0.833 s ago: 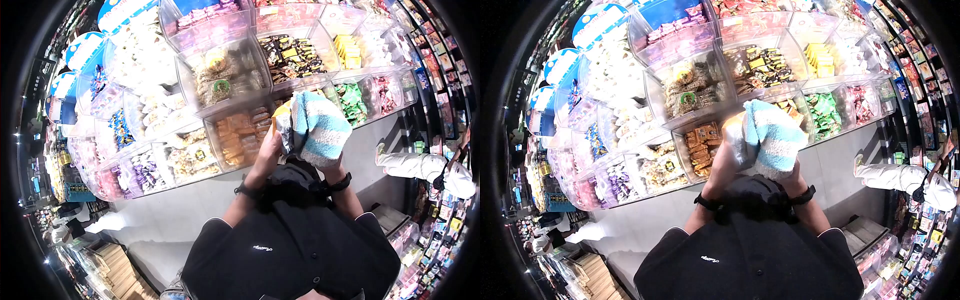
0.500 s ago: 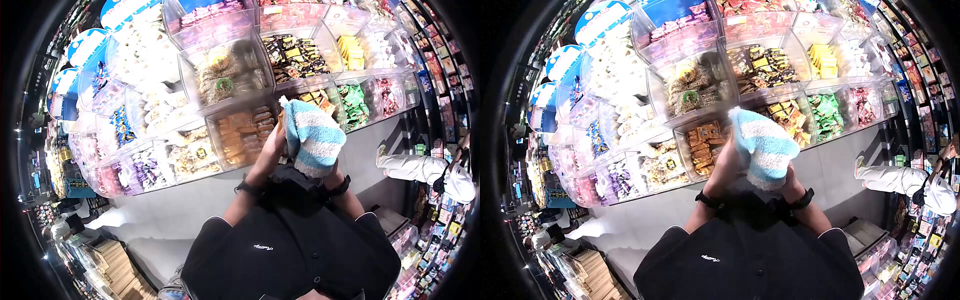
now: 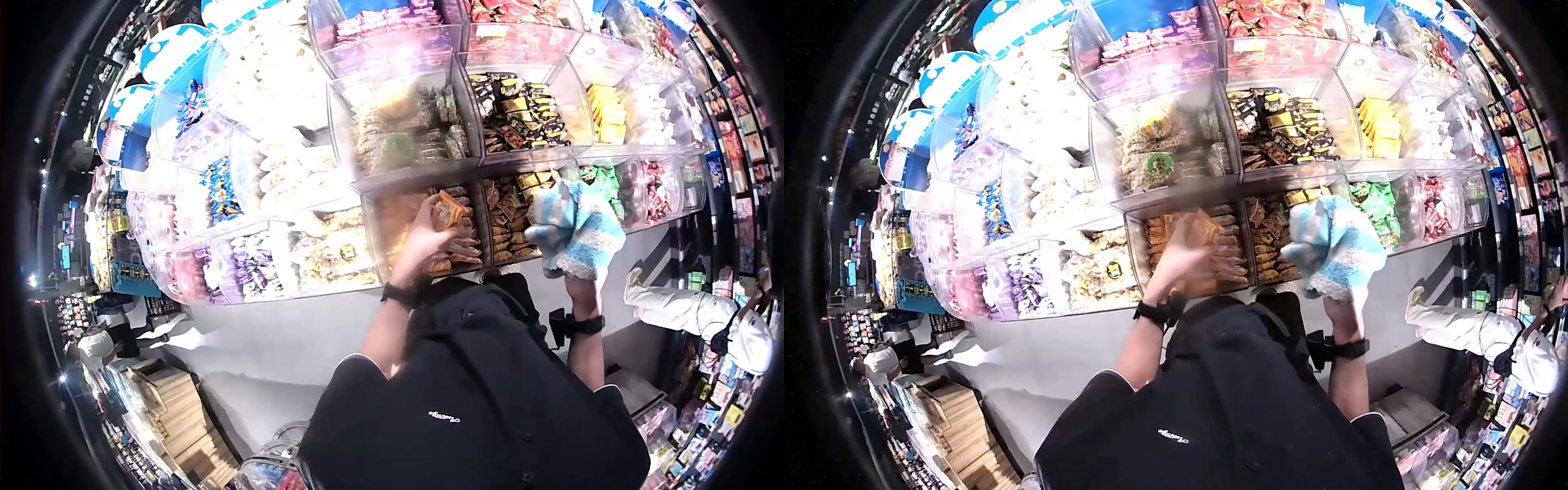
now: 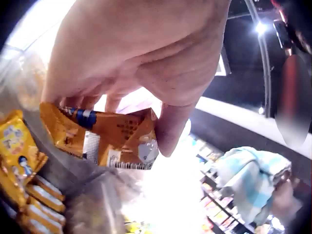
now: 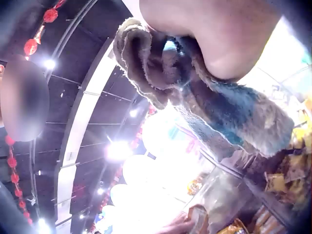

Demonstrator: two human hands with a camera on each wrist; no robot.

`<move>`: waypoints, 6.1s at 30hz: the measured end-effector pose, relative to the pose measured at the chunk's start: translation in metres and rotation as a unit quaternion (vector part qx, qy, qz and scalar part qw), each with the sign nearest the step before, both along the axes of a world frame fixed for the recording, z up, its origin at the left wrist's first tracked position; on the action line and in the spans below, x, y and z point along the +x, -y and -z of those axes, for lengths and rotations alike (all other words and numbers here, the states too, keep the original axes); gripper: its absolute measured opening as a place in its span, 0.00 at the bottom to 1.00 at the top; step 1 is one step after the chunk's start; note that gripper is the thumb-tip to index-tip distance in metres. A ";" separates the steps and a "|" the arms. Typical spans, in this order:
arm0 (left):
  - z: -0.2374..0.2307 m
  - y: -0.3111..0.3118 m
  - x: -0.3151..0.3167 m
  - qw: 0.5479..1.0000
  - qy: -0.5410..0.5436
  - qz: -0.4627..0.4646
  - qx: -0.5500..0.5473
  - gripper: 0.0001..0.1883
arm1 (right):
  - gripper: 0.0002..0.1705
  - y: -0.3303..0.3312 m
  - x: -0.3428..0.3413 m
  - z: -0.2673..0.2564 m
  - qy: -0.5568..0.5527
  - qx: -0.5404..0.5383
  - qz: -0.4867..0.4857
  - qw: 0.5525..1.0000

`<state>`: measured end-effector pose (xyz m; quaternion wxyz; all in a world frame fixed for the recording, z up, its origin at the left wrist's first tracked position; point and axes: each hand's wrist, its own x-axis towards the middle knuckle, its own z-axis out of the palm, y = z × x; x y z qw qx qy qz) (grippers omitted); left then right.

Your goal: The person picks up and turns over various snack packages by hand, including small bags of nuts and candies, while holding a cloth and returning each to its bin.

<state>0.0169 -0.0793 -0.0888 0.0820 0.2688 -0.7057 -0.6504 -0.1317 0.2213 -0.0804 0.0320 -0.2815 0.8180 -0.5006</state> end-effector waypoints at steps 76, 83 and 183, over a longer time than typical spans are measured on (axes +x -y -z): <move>-0.084 -0.034 -0.040 0.896 -0.236 -0.141 0.349 0.24 | 0.20 0.019 0.017 -0.021 0.264 -0.372 -0.067 0.887; -0.020 0.063 -0.051 0.928 -0.234 -0.276 0.091 0.20 | 0.14 -0.032 0.029 -0.013 0.380 -0.467 0.122 0.789; -0.113 -0.310 -0.326 0.972 -0.060 -0.020 0.224 0.23 | 0.30 -0.173 -0.291 -0.029 0.320 -0.422 -0.133 0.838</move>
